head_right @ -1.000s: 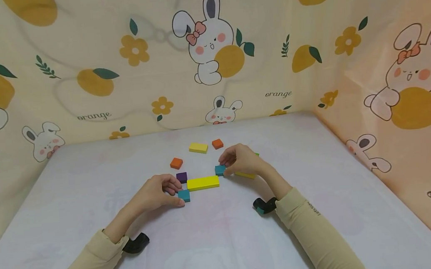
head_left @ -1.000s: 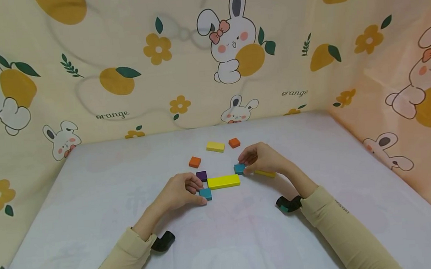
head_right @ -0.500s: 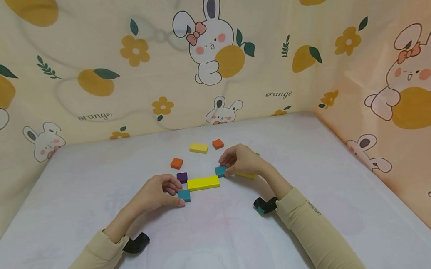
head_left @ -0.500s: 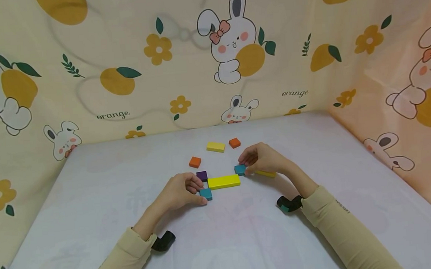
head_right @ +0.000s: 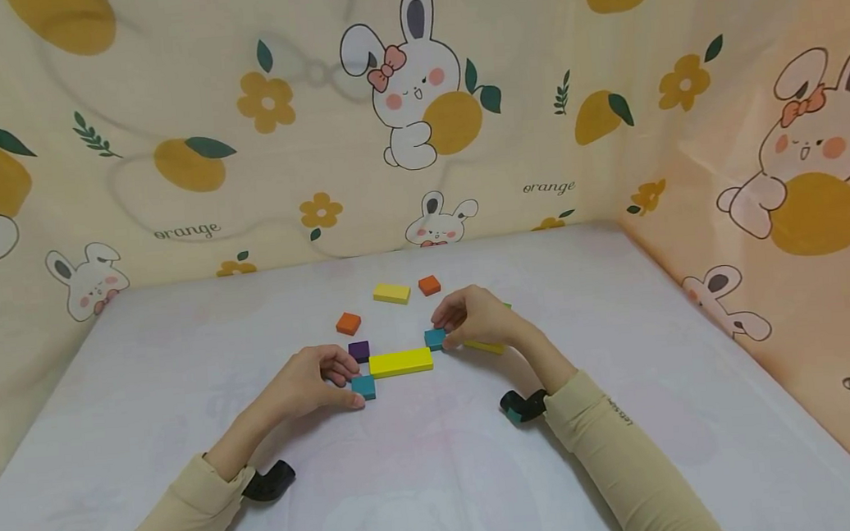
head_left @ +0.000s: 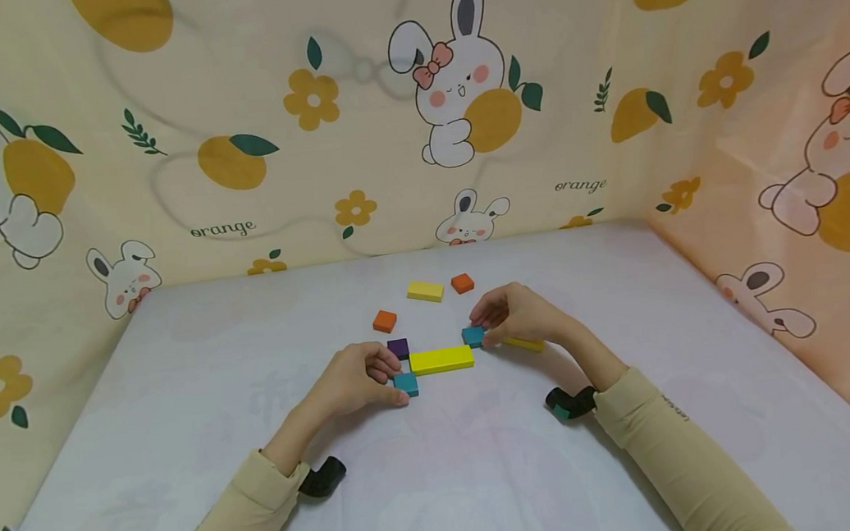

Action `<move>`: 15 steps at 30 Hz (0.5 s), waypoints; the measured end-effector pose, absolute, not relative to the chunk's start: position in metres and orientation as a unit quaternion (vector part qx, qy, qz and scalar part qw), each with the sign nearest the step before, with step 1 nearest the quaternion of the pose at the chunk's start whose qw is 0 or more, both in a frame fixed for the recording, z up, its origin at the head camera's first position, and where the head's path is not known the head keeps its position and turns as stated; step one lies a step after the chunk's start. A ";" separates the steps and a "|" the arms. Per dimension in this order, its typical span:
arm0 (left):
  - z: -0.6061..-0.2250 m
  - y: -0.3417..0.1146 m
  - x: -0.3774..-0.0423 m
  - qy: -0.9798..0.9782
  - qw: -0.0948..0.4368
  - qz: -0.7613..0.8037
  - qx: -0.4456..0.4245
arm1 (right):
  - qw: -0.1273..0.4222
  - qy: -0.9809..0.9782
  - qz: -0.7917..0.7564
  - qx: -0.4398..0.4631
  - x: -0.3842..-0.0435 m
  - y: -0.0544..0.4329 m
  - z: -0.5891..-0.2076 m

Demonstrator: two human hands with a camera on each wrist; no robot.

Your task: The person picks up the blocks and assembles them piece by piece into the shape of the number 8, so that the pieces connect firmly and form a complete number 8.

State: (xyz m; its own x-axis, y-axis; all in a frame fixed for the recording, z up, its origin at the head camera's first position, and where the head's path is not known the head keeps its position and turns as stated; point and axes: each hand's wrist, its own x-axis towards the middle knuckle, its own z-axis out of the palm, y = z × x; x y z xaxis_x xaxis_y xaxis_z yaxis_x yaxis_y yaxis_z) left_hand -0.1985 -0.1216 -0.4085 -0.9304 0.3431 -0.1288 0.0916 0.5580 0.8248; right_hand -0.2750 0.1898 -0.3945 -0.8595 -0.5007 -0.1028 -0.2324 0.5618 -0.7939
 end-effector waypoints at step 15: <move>-0.407 -0.121 -0.198 0.871 0.136 0.455 0.126 | 0.163 0.866 -0.421 -0.216 -0.274 0.190 -0.393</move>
State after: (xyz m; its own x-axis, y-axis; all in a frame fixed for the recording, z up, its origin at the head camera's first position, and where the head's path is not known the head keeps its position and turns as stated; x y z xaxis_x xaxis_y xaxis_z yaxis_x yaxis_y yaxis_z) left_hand -0.1977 -0.1211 -0.4068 -0.9312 0.3436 -0.1216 0.0962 0.5534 0.8274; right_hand -0.2742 0.1902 -0.3929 -0.8533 -0.5117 -0.1000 -0.2372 0.5519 -0.7995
